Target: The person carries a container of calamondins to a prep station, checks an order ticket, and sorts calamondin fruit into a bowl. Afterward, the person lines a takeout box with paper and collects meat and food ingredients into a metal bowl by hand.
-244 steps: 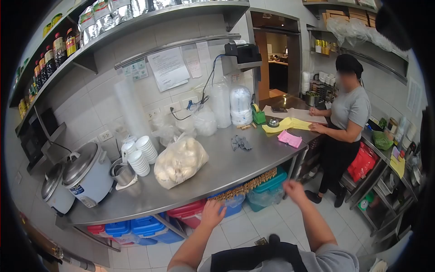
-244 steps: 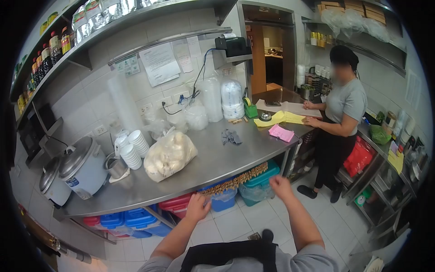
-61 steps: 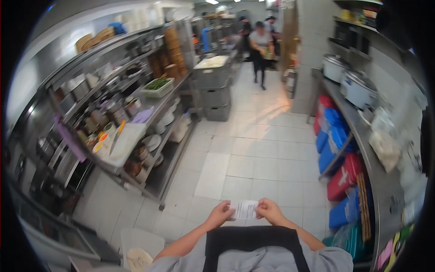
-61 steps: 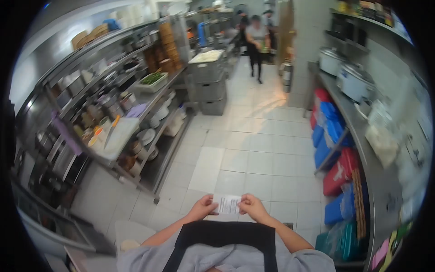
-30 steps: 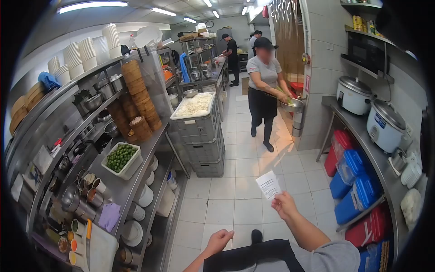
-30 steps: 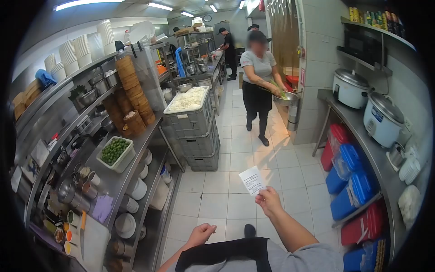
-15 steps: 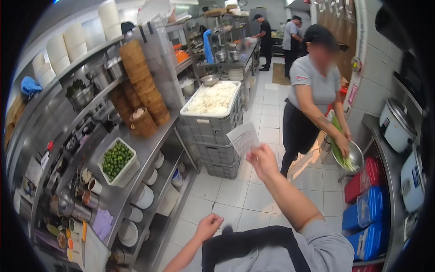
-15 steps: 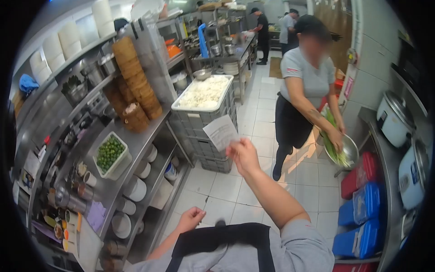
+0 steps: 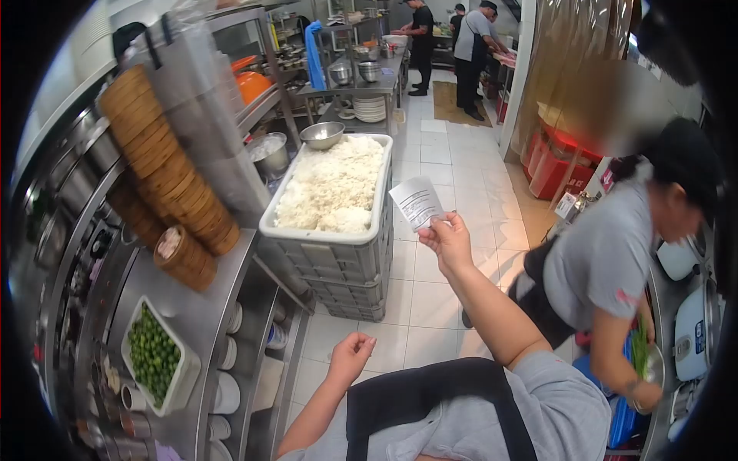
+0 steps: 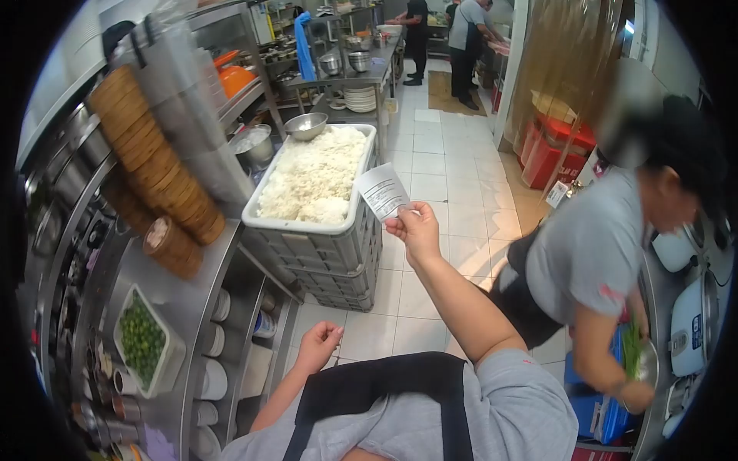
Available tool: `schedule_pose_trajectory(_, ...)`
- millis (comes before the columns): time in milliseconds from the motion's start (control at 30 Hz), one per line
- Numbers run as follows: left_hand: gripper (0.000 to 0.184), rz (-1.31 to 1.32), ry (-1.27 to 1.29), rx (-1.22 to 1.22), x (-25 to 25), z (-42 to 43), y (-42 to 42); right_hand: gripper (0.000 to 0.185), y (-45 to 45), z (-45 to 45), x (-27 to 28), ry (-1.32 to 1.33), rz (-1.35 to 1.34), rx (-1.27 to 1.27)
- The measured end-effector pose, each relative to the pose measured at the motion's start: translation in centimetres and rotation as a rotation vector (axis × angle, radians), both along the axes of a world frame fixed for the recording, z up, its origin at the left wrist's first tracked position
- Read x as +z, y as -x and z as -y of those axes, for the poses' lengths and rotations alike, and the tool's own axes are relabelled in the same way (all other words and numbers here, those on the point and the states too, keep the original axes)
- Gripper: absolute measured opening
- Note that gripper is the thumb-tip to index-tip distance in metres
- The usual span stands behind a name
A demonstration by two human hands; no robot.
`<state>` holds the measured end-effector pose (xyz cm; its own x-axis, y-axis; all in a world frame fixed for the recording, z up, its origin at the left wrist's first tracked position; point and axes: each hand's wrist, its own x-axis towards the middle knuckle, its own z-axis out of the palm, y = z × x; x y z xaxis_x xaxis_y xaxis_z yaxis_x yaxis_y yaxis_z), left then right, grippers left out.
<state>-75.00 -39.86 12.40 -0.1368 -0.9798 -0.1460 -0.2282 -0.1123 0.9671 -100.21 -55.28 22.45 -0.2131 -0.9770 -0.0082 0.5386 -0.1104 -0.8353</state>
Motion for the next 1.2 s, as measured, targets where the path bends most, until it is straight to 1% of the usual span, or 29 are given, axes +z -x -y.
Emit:
schedule_pose_trajectory(67,0.019,-0.003,-0.033,-0.023,1.2,3.3,1.0,0.02,1.4,3.3,-0.1,-0.004,-0.015,-0.07)
schedule_pose_trajectory(133,0.019,-0.007,-0.057,-0.051,2.5,6.3,2.5,0.02,3.5,6.5,-1.3,-0.018,-0.012,-0.076)
schedule_pose_trajectory(200,0.017,-0.092,-0.064,-0.027,3.4,9.5,4.3,0.02,6.2,10.1,-2.5,-0.009,-0.021,-0.069)
schedule_pose_trajectory(367,0.015,-0.145,0.046,0.028,4.4,18.3,10.4,0.022,13.6,18.7,-7.0,-0.03,0.034,0.045)
schedule_pose_trajectory(467,0.014,-0.158,0.056,0.071,7.5,24.1,15.3,0.024,16.3,22.7,-10.2,-0.118,0.026,0.127)
schedule_pose_trajectory(533,0.014,-0.162,0.045,0.058,9.4,27.7,18.7,0.025,17.7,24.5,-10.9,-0.185,0.049,0.247)
schedule_pose_trajectory(567,0.014,-0.131,0.063,-0.018,10.1,29.4,20.3,0.023,18.4,25.6,-10.7,-0.233,0.047,0.323)
schedule_pose_trajectory(600,0.015,-0.101,0.078,-0.09,10.7,30.9,21.7,0.023,19.0,26.8,-10.5,-0.225,0.048,0.37)
schedule_pose_trajectory(633,0.015,-0.104,0.078,-0.091,11.5,32.5,23.0,0.022,19.7,28.2,-10.0,-0.215,0.05,0.418)
schedule_pose_trajectory(667,0.016,0.006,0.121,-0.149,12.4,34.2,24.3,0.022,20.5,29.7,-9.5,-0.214,0.048,0.417)
schedule_pose_trajectory(733,0.018,0.194,0.238,-0.244,14.1,37.7,26.7,0.015,22.2,33.0,-8.7,-0.158,0.037,0.441)
schedule_pose_trajectory(767,0.018,0.192,0.241,-0.248,14.5,39.7,27.6,0.015,23.4,34.7,-8.8,-0.156,0.035,0.437)
schedule_pose_trajectory(833,0.017,0.349,0.289,-0.381,15.0,43.8,29.2,0.019,25.7,38.3,-9.3,-0.13,0.034,0.388)
schedule_pose_trajectory(867,0.017,0.345,0.298,-0.384,15.3,46.0,30.1,0.019,27.2,40.3,-9.8,-0.123,0.029,0.383)
schedule_pose_trajectory(933,0.015,0.397,0.407,-0.523,15.8,50.4,31.3,0.024,30.5,44.0,-11.5,-0.246,-0.04,0.249)
schedule_pose_trajectory(967,0.015,0.392,0.406,-0.519,15.9,52.8,31.7,0.026,32.1,45.7,-12.4,-0.303,-0.078,0.199)
schedule_pose_trajectory(1000,0.015,0.41,0.453,-0.596,15.9,55.4,32.1,0.029,33.8,47.3,-13.3,-0.36,-0.116,0.149)
schedule_pose_trajectory(1033,0.016,0.425,0.507,-0.672,16.0,57.9,32.4,0.029,35.5,48.6,-14.4,-0.379,-0.102,0.103)
schedule_pose_trajectory(1067,0.016,0.432,0.526,-0.69,16.0,60.4,32.8,0.03,37.1,49.7,-15.4,-0.391,-0.089,0.056)
schedule_pose_trajectory(1200,0.016,0.36,0.549,-0.685,16.4,70.1,34.5,0.013,42.9,52.8,-19.3,-0.576,0.1,-0.016)
